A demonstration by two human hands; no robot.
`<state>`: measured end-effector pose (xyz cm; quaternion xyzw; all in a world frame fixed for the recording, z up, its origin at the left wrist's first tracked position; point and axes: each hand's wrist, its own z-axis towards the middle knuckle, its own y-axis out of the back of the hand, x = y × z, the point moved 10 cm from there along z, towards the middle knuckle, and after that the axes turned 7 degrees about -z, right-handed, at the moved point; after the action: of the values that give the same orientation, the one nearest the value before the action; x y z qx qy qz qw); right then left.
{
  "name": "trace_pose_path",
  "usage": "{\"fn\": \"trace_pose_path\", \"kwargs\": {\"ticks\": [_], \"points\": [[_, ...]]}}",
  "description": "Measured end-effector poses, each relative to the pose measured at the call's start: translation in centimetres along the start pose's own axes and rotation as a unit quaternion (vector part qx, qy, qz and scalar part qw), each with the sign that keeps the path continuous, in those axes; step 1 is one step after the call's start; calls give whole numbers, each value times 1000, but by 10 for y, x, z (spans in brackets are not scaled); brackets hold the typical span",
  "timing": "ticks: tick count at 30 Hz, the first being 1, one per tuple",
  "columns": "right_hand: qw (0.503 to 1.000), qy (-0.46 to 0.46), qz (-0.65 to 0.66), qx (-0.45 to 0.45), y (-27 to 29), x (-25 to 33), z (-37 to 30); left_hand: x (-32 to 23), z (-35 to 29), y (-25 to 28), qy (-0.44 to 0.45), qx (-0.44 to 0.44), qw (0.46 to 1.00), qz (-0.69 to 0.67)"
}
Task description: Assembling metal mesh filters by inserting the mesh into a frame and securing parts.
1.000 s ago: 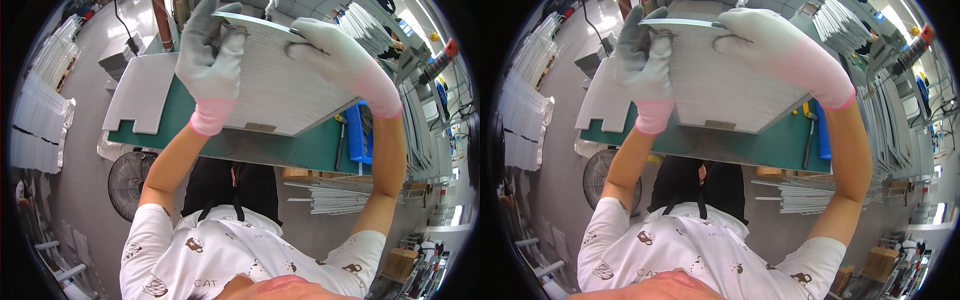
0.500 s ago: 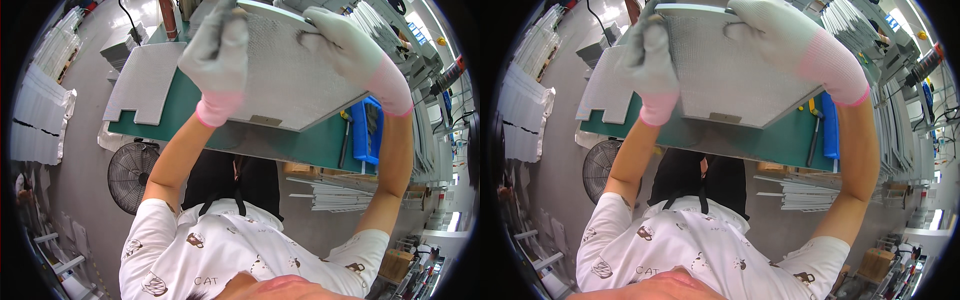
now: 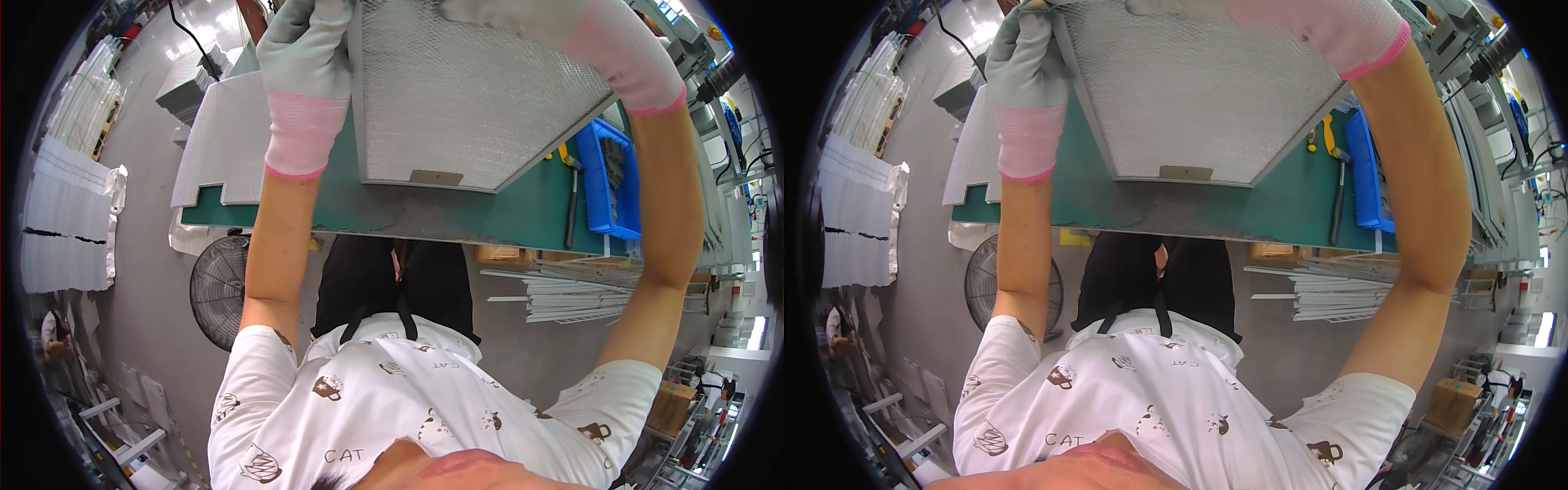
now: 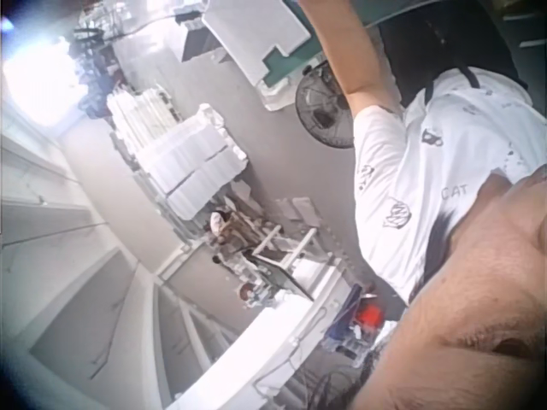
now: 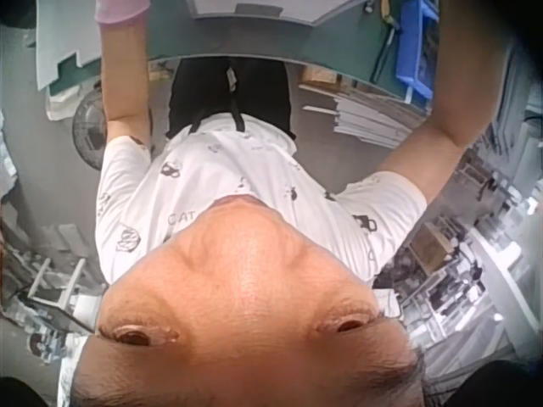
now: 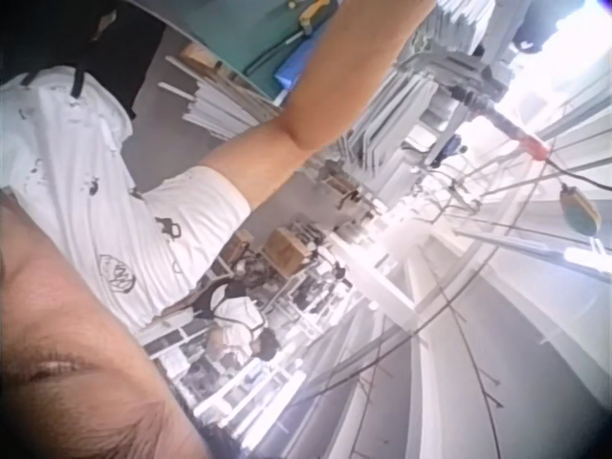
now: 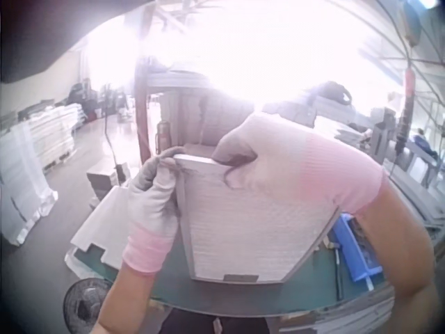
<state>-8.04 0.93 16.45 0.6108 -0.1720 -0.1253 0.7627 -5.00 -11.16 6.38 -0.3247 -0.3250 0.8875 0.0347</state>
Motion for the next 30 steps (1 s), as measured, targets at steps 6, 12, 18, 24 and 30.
{"fn": "trace_pose_path", "kwargs": {"ticks": [6,12,18,24,30], "points": [[996,32,75,-45,-6,-1,8,-3,2,12,-19,-10,999,-38],[981,182,-30,53,-3,14,3,-19,-5,-7,-78,-19,993,90],[986,57,-131,85,-8,8,9,-20,-7,-17,-37,14,990,135],[986,100,-99,86,-7,9,11,-23,-4,-21,4,79,996,28],[977,76,-186,71,-6,11,11,-14,-2,-13,14,66,993,96]]}}
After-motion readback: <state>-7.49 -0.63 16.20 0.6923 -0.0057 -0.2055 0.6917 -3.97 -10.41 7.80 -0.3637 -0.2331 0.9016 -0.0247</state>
